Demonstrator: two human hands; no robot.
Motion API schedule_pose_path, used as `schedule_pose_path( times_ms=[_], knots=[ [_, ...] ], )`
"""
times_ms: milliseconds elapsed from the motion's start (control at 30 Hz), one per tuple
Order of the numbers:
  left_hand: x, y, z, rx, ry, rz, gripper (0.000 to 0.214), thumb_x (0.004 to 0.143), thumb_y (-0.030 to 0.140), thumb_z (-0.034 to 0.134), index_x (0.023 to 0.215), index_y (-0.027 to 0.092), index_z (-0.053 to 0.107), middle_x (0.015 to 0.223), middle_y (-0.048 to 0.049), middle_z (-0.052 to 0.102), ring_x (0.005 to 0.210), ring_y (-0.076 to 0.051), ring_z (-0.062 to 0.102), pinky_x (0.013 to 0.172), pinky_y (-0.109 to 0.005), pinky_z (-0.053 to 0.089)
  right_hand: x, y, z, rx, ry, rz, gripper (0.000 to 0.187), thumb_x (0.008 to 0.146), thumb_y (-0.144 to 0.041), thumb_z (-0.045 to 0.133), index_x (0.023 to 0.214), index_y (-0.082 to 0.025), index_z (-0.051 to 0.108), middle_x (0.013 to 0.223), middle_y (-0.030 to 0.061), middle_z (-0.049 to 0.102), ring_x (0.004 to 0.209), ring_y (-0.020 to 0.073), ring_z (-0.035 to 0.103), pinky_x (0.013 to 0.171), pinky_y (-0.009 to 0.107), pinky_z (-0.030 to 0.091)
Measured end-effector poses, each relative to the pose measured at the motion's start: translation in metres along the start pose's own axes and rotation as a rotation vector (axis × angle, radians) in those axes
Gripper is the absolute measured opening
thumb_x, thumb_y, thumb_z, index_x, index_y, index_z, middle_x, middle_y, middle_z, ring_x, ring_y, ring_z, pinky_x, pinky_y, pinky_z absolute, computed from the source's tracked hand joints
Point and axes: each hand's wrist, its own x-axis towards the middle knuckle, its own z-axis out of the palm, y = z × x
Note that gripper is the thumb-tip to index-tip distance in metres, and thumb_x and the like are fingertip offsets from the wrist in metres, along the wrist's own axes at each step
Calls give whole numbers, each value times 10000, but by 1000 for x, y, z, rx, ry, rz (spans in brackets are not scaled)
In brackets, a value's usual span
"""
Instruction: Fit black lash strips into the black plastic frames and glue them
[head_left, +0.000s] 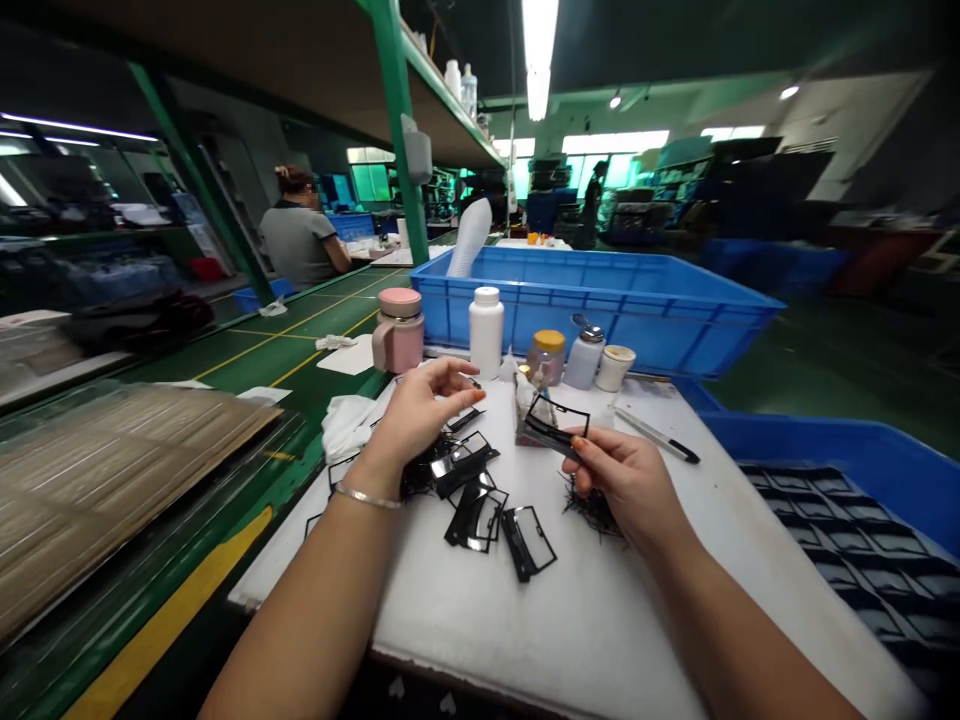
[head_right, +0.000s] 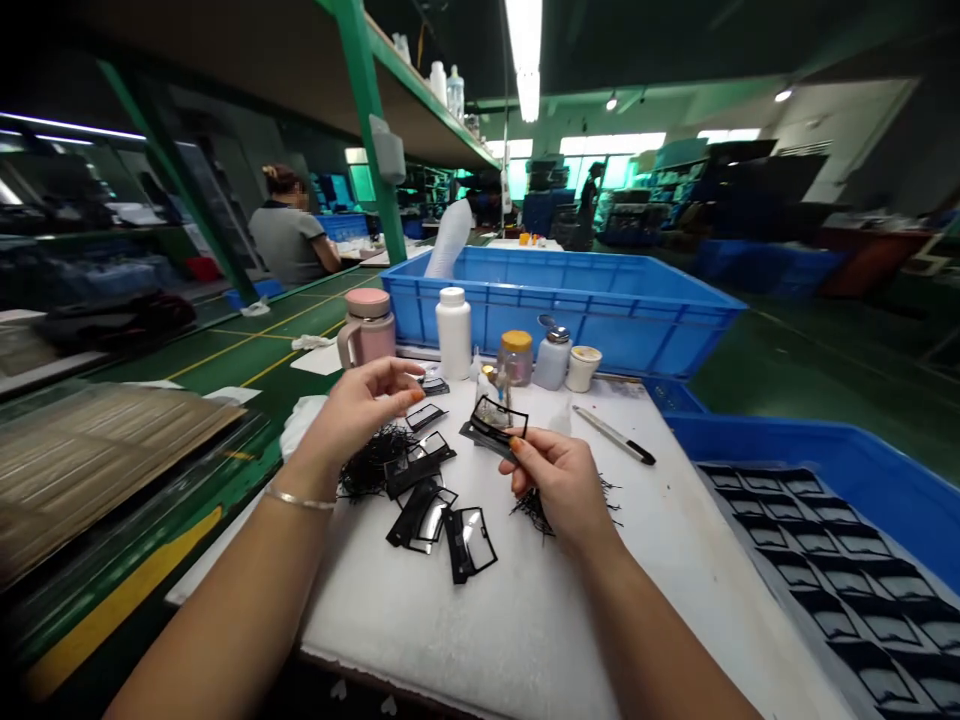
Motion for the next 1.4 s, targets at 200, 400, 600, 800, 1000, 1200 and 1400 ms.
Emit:
schedule_pose_path(
  times_ms=[200, 400, 600, 800, 1000, 1200, 1400],
  knots=[
    [3, -25, -32, 668, -194, -104, 121, 703, 175, 649, 737, 235, 748, 770, -36, 704, 746, -209, 609, 630, -269, 387, 2, 7, -2, -18, -54, 27, 316, 791, -406, 709, 978, -152, 700, 596, 26, 629, 487, 112, 521, 467, 217, 428],
    [8, -54, -14, 776, -258, -188, 202, 607, 105, 668, 727, 241, 758, 769, -76, 698, 725, -243, 587, 602, -281, 349, 2, 6, -1, -17, -69, 57, 346, 776, -418, 722, 984, -143, 689, 657, 47, 656, 489, 104, 518, 472, 216, 435],
    [7, -57, -9, 815, -265, -240, 150, 612, 116, 617, 644, 223, 718, 699, -84, 667, 682, -240, 584, 588, -287, 336, 3, 2, 4, -2, -65, 60, 404, 745, -453, 729, 972, -124, 676, 648, 38, 647, 452, 97, 510, 433, 209, 417],
    [11, -62, -12, 809, -257, -223, 136, 579, 111, 584, 588, 211, 675, 658, -78, 643, 689, -260, 586, 575, -301, 315, 6, 6, 6, 30, -68, 23, 436, 731, -500, 699, 912, -105, 674, 591, 34, 642, 393, 76, 490, 396, 182, 392],
    [11, -69, -10, 825, -266, -269, 143, 610, 137, 560, 641, 218, 674, 740, -66, 662, 743, -264, 600, 601, -315, 327, 7, 9, 9, 60, -69, 20, 457, 725, -507, 693, 911, -89, 667, 578, 37, 637, 376, 64, 479, 380, 163, 369],
    [9, -66, -19, 816, -195, -281, 99, 646, 167, 554, 654, 199, 647, 765, -80, 662, 748, -262, 596, 592, -315, 314, 8, 12, 8, 62, -67, 15, 471, 729, -508, 696, 924, -81, 666, 584, 35, 629, 383, 61, 474, 388, 165, 372],
    [11, -60, -27, 850, -152, -253, 112, 692, 199, 531, 688, 223, 641, 771, -62, 659, 737, -233, 583, 594, -302, 315, 8, 13, 7, 71, -57, 11, 473, 713, -514, 707, 902, -82, 667, 564, 36, 627, 369, 64, 469, 372, 164, 364]
  ],
)
